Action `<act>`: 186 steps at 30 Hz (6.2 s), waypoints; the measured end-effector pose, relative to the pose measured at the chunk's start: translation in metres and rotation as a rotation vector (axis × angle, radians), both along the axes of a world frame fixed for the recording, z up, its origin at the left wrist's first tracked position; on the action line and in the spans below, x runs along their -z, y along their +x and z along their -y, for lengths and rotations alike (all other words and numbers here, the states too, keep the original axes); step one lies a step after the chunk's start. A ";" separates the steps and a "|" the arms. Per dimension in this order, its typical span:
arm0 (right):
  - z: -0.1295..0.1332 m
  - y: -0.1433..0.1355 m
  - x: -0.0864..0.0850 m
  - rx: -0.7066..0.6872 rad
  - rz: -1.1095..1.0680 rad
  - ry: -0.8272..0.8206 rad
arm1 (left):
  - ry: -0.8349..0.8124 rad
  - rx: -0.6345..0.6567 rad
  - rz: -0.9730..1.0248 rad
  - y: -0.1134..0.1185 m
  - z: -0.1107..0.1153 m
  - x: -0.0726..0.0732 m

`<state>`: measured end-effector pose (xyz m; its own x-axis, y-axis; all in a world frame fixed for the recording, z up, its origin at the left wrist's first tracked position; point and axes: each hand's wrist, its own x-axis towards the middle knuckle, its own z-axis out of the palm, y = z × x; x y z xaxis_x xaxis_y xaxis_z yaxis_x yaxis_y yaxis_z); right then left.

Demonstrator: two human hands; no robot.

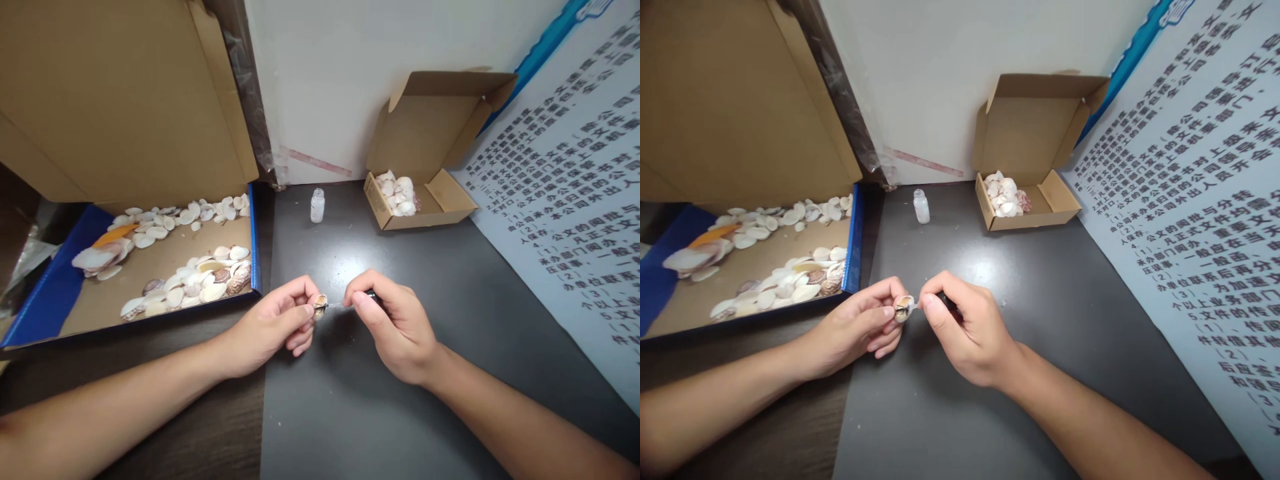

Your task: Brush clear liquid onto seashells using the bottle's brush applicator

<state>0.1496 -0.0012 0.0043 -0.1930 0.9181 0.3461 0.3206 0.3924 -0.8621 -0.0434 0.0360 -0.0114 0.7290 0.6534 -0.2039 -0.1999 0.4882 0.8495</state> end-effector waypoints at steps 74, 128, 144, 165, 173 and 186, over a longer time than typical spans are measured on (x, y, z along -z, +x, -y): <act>-0.002 0.001 0.001 0.077 -0.089 -0.081 | -0.076 -0.003 0.014 -0.002 -0.001 0.001; -0.006 0.000 0.003 -0.035 0.173 -0.273 | -0.239 -0.113 0.054 0.000 -0.006 -0.009; -0.003 0.004 -0.003 -0.205 0.096 -0.246 | -0.239 -0.116 0.055 -0.001 -0.007 -0.010; 0.003 0.000 -0.009 -0.375 0.121 -0.312 | -0.316 -0.102 0.076 -0.002 -0.009 -0.009; 0.002 0.002 -0.001 -0.332 0.082 -0.237 | -0.311 -0.095 0.061 -0.002 -0.010 -0.010; 0.001 0.001 0.003 -0.266 0.053 -0.093 | -0.264 -0.117 0.034 -0.001 -0.009 -0.012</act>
<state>0.1502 -0.0020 0.0010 -0.4468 0.8602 0.2457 0.2627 0.3887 -0.8831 -0.0448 0.0454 0.0004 0.6613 0.6607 -0.3551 -0.2937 0.6637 0.6879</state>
